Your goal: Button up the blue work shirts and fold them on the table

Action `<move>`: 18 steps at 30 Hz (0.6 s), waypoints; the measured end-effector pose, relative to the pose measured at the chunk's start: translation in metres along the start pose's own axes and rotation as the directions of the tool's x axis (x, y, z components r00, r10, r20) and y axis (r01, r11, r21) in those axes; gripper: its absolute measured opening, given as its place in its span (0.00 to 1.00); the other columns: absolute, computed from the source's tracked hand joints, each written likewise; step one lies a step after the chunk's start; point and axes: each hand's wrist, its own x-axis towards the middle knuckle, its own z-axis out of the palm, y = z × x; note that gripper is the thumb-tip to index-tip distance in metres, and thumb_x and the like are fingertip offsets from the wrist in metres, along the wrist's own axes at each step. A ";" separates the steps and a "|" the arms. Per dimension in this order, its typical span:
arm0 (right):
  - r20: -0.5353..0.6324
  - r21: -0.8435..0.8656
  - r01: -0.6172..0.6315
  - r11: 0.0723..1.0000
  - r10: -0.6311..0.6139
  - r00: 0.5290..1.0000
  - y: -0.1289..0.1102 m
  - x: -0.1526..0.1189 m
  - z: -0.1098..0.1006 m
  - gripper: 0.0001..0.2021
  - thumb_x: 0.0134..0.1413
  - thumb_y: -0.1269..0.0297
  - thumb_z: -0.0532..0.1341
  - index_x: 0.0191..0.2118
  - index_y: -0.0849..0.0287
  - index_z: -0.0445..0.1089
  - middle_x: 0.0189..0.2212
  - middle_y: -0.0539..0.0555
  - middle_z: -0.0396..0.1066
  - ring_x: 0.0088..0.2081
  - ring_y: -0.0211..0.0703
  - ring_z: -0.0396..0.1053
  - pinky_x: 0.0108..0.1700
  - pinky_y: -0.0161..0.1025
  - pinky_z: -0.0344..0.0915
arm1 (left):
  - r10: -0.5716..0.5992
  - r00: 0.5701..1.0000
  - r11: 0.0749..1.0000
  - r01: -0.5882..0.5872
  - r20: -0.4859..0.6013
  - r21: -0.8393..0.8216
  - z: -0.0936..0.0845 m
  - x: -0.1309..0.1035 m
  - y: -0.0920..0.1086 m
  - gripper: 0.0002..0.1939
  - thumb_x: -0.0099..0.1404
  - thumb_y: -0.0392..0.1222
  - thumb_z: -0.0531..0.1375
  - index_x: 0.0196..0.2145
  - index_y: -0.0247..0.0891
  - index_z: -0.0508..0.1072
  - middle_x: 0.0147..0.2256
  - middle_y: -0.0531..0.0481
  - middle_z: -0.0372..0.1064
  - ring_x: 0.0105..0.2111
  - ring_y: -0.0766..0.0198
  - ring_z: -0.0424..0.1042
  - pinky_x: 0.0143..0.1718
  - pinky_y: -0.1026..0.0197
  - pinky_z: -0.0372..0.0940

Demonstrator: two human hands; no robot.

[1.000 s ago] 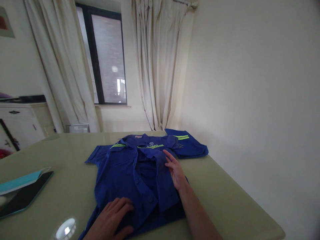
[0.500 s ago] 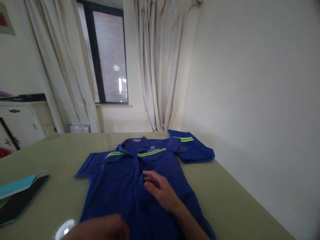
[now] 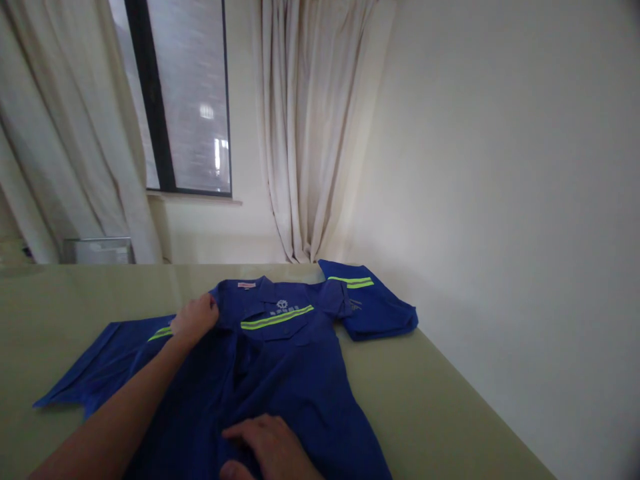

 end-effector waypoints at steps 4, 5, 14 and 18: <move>-0.010 0.050 -0.040 0.998 0.041 0.999 0.000 0.002 0.001 0.22 0.64 0.45 0.56 0.57 0.47 0.73 0.50 0.52 0.78 0.51 0.51 0.73 0.55 0.44 0.64 | 0.189 0.982 0.980 -0.186 0.032 -0.076 0.007 0.012 0.030 0.24 0.73 0.50 0.43 0.54 0.37 0.70 0.43 0.42 0.78 0.44 0.52 0.78 0.45 0.54 0.69; -0.014 0.072 -0.050 0.996 0.051 0.999 -0.002 0.001 -0.001 0.21 0.64 0.46 0.57 0.56 0.46 0.73 0.49 0.51 0.78 0.51 0.50 0.73 0.55 0.43 0.63 | 0.251 0.966 0.965 -0.245 0.065 -0.092 0.010 0.011 0.037 0.24 0.74 0.51 0.43 0.54 0.36 0.70 0.43 0.44 0.78 0.43 0.54 0.78 0.45 0.56 0.69; -0.031 0.071 -0.095 0.993 0.098 0.995 -0.024 0.002 -0.021 0.16 0.68 0.56 0.54 0.50 0.48 0.78 0.44 0.49 0.80 0.47 0.45 0.75 0.52 0.38 0.64 | 0.282 0.942 0.950 -0.301 0.183 0.081 0.036 -0.058 0.039 0.30 0.71 0.59 0.46 0.52 0.34 0.74 0.56 0.27 0.69 0.59 0.27 0.64 0.54 0.19 0.54; 0.033 -0.159 -0.099 0.982 0.106 0.994 -0.007 0.000 -0.010 0.14 0.57 0.50 0.65 0.44 0.49 0.81 0.43 0.53 0.80 0.41 0.49 0.76 0.43 0.38 0.69 | 0.262 0.928 0.932 -0.314 0.264 0.179 0.054 -0.066 0.027 0.36 0.71 0.61 0.44 0.68 0.39 0.60 0.70 0.33 0.49 0.69 0.28 0.47 0.59 0.16 0.39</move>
